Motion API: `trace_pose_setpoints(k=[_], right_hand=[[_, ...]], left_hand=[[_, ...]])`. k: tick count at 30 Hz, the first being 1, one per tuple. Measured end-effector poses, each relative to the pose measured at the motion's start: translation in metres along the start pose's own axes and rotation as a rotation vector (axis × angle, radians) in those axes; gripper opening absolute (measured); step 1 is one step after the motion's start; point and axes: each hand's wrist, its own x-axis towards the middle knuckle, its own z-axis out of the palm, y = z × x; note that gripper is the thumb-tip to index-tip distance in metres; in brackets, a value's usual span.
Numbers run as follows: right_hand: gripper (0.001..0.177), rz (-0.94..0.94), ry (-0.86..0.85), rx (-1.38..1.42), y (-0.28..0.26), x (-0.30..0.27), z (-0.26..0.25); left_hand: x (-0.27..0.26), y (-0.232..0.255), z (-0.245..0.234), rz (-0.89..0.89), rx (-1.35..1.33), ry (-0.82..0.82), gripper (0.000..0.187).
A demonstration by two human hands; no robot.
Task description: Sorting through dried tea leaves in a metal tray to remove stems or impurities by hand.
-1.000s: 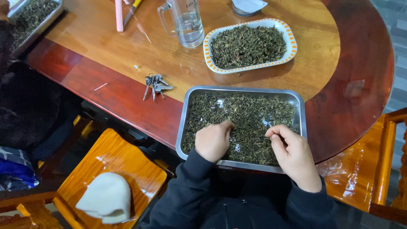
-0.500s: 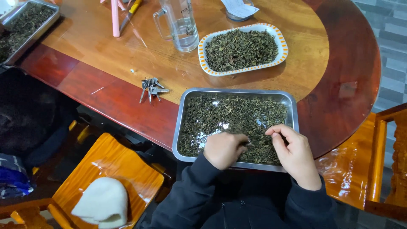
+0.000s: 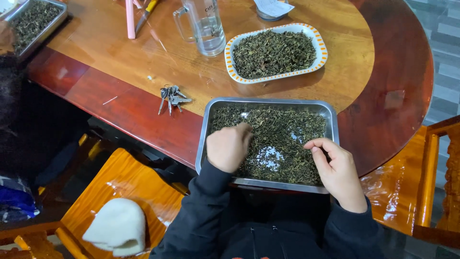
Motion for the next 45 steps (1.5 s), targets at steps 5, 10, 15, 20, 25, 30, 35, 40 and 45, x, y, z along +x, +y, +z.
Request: trace_pose_setpoints(k=[5,10,15,20,25,30,35,40,45], right_hand=[[0.018,0.029,-0.023,-0.006,-0.008,0.001,-0.002],[0.008,0.084,-0.047,-0.015,-0.011,-0.002,-0.002],[0.006,0.074,-0.059,-0.026,-0.007,-0.001,0.001],[0.004,0.014,-0.130,-0.168,-0.020,0.007,-0.008],[0.009,0.062,-0.338,-0.469,-0.031,0.016,-0.017],[0.019,0.073,-0.702,-0.766,-0.050,0.023,-0.013],[0.020,0.059,-0.683,-0.727,-0.040,0.043,0.002],[0.025,0.013,-0.603,-0.686,-0.048,0.073,0.010],[0.023,-0.017,-0.646,-0.536,-0.067,0.091,0.032]], left_hand=[[-0.010,0.027,0.013,0.188,-0.210,-0.186,0.012],[-0.012,0.041,0.028,0.242,-0.165,-0.257,0.012],[-0.019,0.048,0.054,0.308,0.058,-0.129,0.009],[-0.016,0.013,0.056,0.162,0.175,-0.035,0.007],[-0.018,-0.007,0.014,0.014,0.012,-0.084,0.009],[-0.019,-0.016,0.023,-0.105,-0.122,-0.132,0.019],[-0.021,-0.017,0.021,-0.138,-0.131,-0.133,0.023],[-0.023,-0.022,0.018,-0.163,-0.134,-0.131,0.027],[-0.024,-0.026,0.018,-0.209,-0.115,-0.117,0.020]])
